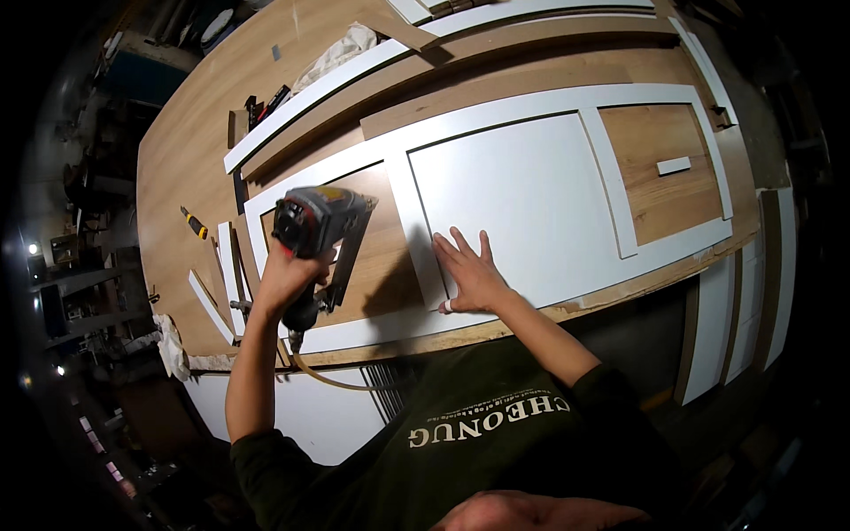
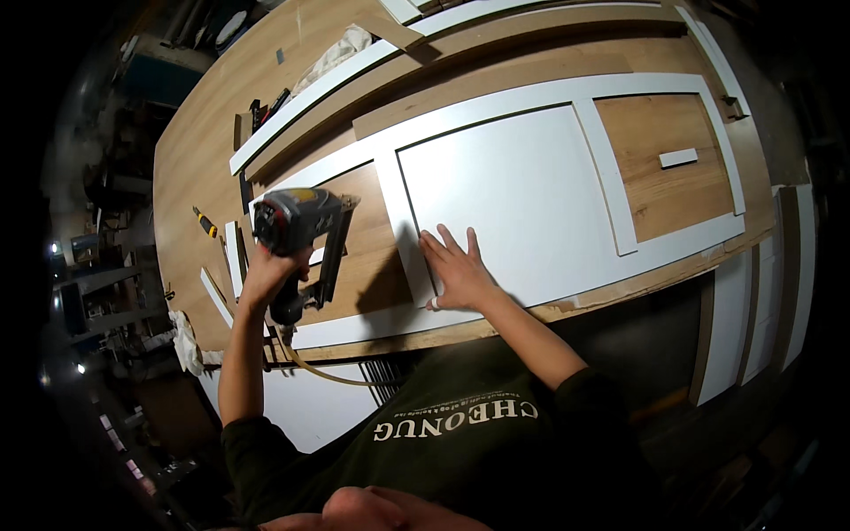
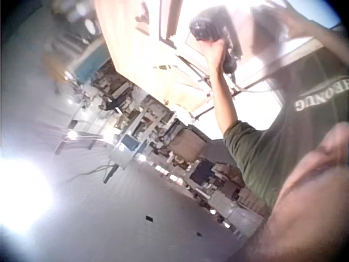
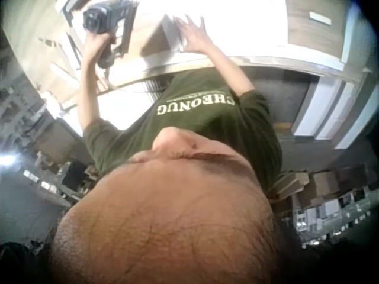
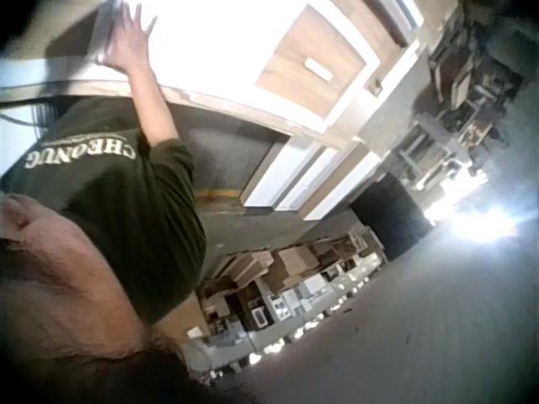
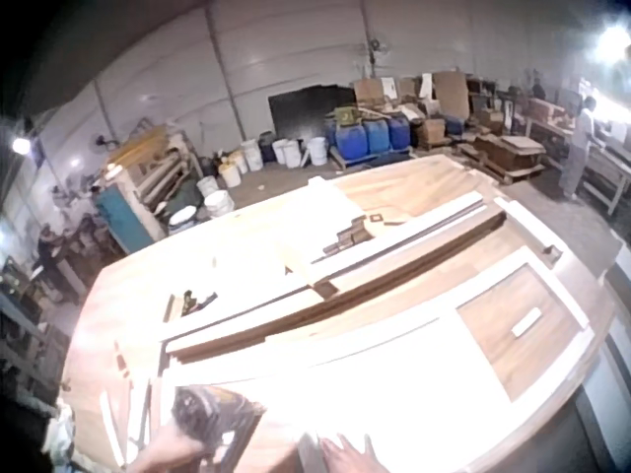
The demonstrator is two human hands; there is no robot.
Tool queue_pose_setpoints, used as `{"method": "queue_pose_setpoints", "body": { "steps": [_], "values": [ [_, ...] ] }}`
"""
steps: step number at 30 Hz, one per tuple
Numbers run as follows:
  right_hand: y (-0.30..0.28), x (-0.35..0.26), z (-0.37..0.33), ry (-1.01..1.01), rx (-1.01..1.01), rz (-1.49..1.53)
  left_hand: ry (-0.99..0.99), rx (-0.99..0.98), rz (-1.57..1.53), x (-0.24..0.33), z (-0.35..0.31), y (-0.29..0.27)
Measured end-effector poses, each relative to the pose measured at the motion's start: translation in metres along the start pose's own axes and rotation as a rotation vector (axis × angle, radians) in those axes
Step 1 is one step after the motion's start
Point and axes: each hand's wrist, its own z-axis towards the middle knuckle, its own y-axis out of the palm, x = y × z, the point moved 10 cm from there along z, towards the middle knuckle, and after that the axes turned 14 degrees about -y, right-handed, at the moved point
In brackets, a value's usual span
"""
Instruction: The person constructs wood cabinet doors by aligning white panels and wooden inserts onto a base frame and securing them using a pneumatic nail gun.
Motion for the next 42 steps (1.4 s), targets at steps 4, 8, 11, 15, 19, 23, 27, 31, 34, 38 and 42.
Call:
{"method": "queue_pose_setpoints", "body": {
  "steps": [4, 8, 11, 15, 19, 23, 27, 31, 34, 38, 42],
  "values": [
    [-0.003, 0.004, 0.002, -0.013, -0.032, 0.03, 0.001, 0.0, 0.067, 0.033, 0.05, 0.016],
    [0.002, 0.01, 0.003, -0.017, -0.008, 0.055, -0.097, 0.002, 0.098, 0.044, 0.086, 0.025],
    [-0.001, 0.012, 0.003, 0.006, -0.027, 0.095, -0.126, -0.038, 0.091, 0.044, 0.108, 0.033],
    [0.01, 0.016, 0.006, 0.0, -0.074, 0.108, -0.136, -0.022, 0.083, 0.043, 0.122, 0.037],
    [0.008, 0.019, 0.008, 0.006, -0.044, 0.124, -0.127, -0.022, 0.068, 0.046, 0.132, 0.042],
    [0.007, 0.021, 0.007, 0.024, -0.023, 0.149, -0.153, -0.028, 0.098, 0.044, 0.139, 0.044],
    [0.011, 0.019, 0.008, 0.004, -0.036, 0.132, -0.165, -0.03, 0.114, 0.044, 0.139, 0.042],
    [0.01, 0.019, 0.009, 0.01, -0.04, 0.146, -0.194, -0.016, 0.231, 0.048, 0.137, 0.043],
    [0.008, 0.018, 0.009, 0.015, -0.041, 0.152, -0.162, -0.031, 0.238, 0.049, 0.138, 0.045],
    [0.007, 0.02, 0.01, 0.01, -0.04, 0.145, -0.149, 0.047, 0.117, 0.044, 0.127, 0.029],
    [0.009, 0.02, 0.009, 0.015, -0.023, 0.137, -0.17, 0.045, 0.06, 0.04, 0.122, 0.018]
  ]
}}
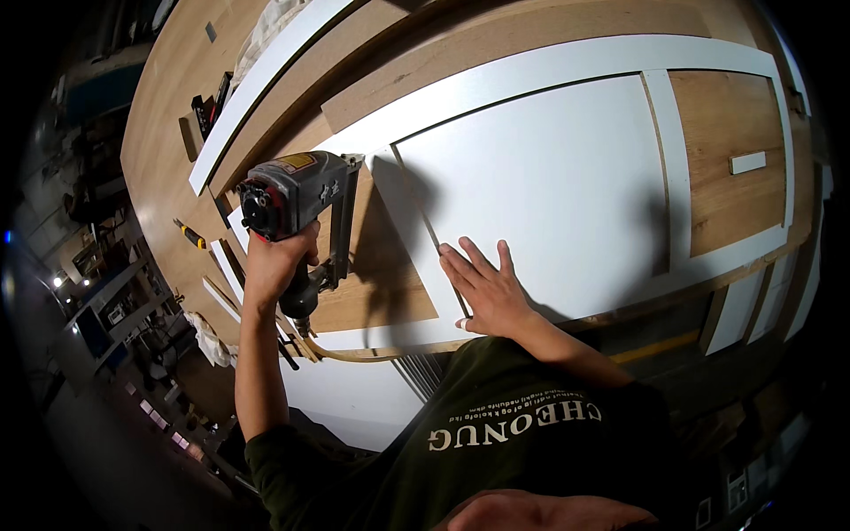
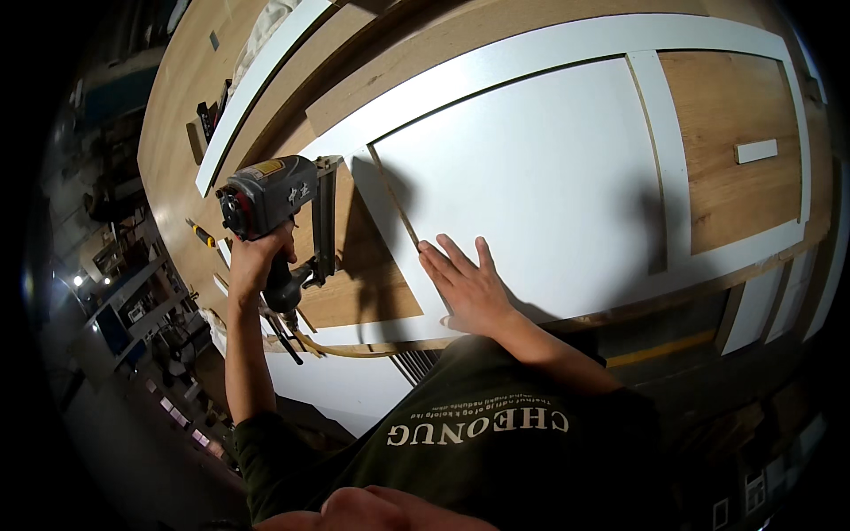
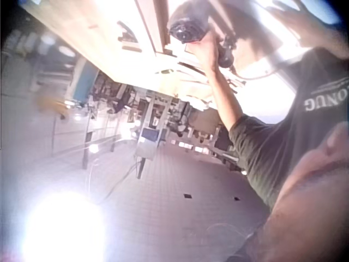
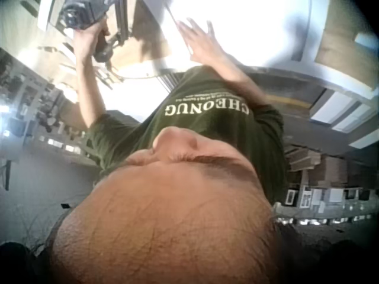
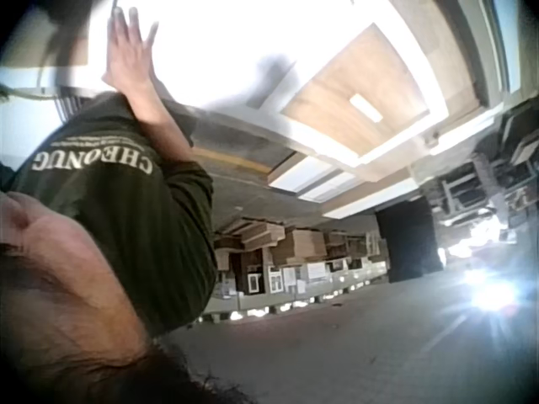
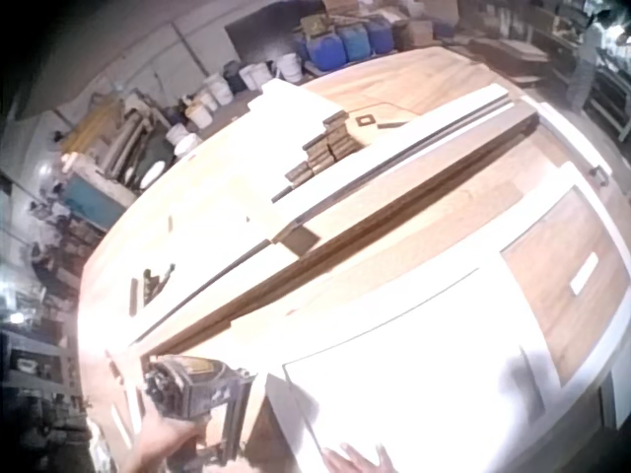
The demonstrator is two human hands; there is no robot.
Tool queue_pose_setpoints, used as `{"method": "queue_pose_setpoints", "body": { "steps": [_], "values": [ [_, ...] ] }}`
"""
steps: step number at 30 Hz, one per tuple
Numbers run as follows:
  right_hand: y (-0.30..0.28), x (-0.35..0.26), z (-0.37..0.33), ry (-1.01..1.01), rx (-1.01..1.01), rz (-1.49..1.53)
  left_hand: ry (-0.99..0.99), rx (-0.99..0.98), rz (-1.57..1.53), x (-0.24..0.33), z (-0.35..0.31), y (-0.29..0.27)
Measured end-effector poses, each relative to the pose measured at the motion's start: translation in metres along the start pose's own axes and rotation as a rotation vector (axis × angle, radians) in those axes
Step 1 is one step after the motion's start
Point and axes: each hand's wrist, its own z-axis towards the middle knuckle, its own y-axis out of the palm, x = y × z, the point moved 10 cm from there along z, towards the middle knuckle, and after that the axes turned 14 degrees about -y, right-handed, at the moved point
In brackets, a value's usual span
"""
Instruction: The person constructs wood cabinet doors by aligning white panels and wooden inserts onto a base frame and securing them using a pneumatic nail gun.
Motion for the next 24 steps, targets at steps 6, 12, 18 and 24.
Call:
{"method": "queue_pose_setpoints", "body": {
  "steps": [6, 12, 18, 24],
  "values": [
    [0.001, -0.001, -0.001, -0.001, 0.005, 0.017, 0.001, -0.006, 0.021, -0.013, 0.01, 0.006],
    [0.0, -0.001, -0.001, -0.006, 0.026, 0.008, 0.008, -0.021, 0.109, -0.009, 0.014, 0.012],
    [-0.006, -0.004, -0.002, -0.017, 0.043, -0.021, 0.006, -0.017, 0.103, -0.016, 0.008, 0.013],
    [-0.007, -0.001, -0.003, -0.007, 0.052, 0.074, -0.064, -0.028, -0.073, -0.078, -0.046, 0.041]
  ]
}}
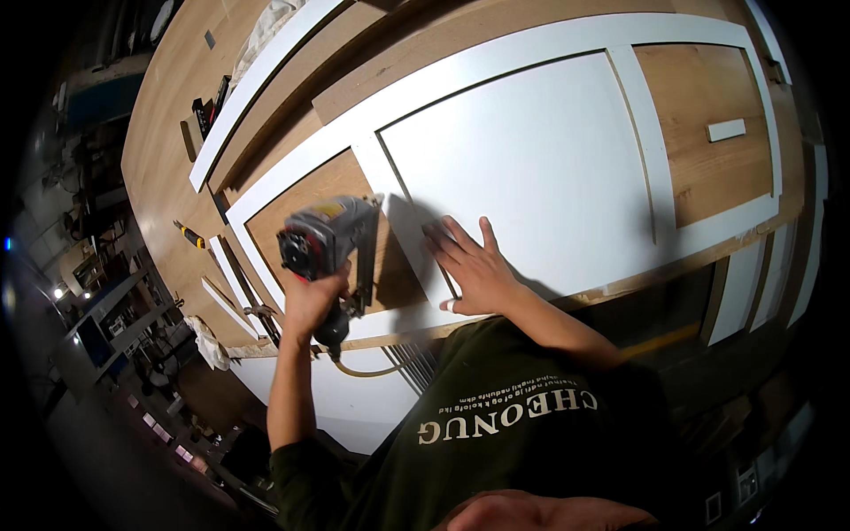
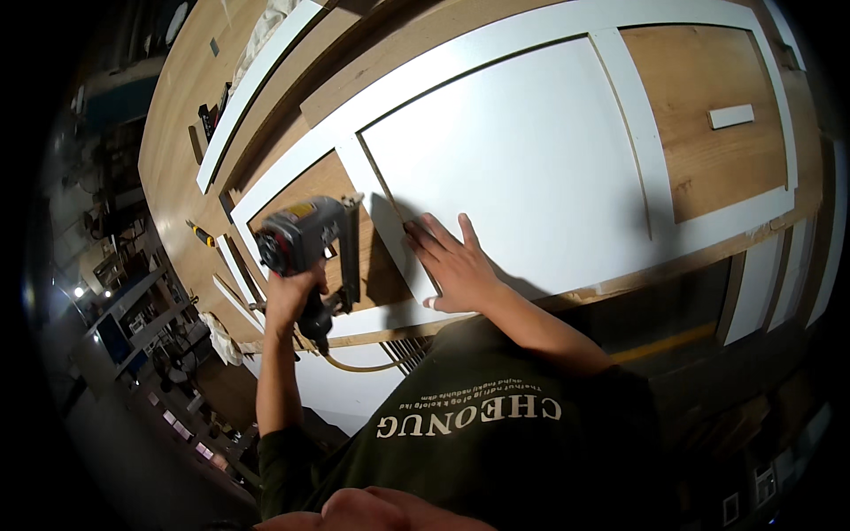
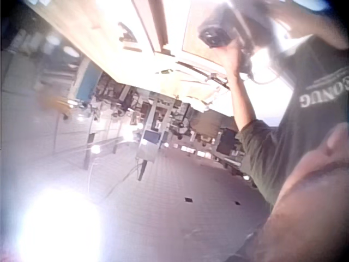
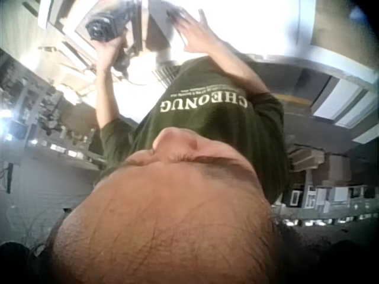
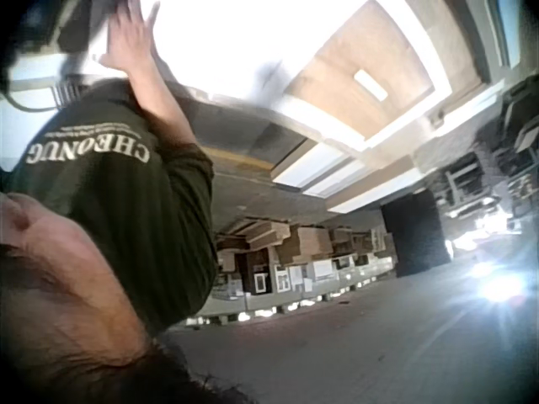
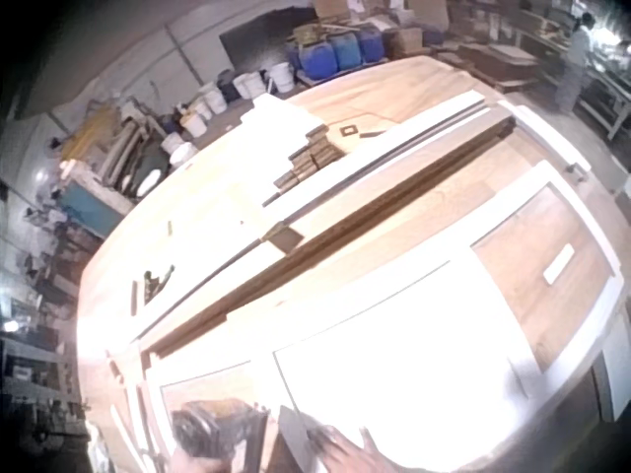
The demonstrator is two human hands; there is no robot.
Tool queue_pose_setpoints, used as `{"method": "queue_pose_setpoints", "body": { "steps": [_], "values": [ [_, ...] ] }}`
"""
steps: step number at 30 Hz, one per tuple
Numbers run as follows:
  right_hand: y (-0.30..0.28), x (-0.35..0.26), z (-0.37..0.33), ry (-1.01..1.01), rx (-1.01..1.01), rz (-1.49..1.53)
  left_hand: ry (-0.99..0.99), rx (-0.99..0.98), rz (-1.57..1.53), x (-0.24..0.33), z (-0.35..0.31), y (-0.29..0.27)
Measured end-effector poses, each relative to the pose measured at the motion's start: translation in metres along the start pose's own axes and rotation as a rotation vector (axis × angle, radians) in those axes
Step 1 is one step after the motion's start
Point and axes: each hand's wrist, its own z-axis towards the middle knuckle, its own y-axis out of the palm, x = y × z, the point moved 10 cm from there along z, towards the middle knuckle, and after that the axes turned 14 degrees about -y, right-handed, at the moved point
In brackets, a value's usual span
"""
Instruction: The person constructs wood cabinet doors by aligning white panels and wooden inserts onto a base frame and securing them using a pneumatic nail gun.
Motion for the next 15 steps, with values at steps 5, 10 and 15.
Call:
{"method": "queue_pose_setpoints", "body": {
  "steps": [5, 10, 15],
  "values": [
    [-0.003, -0.004, -0.002, -0.004, -0.017, -0.061, -0.01, -0.078, -0.031, -0.026, -0.026, 0.032],
    [-0.007, -0.006, -0.003, -0.019, 0.004, -0.093, 0.018, -0.05, 0.045, -0.021, -0.032, 0.041],
    [-0.004, -0.006, -0.005, -0.033, 0.003, -0.122, 0.013, -0.062, 0.037, -0.023, -0.033, 0.045]
  ]
}}
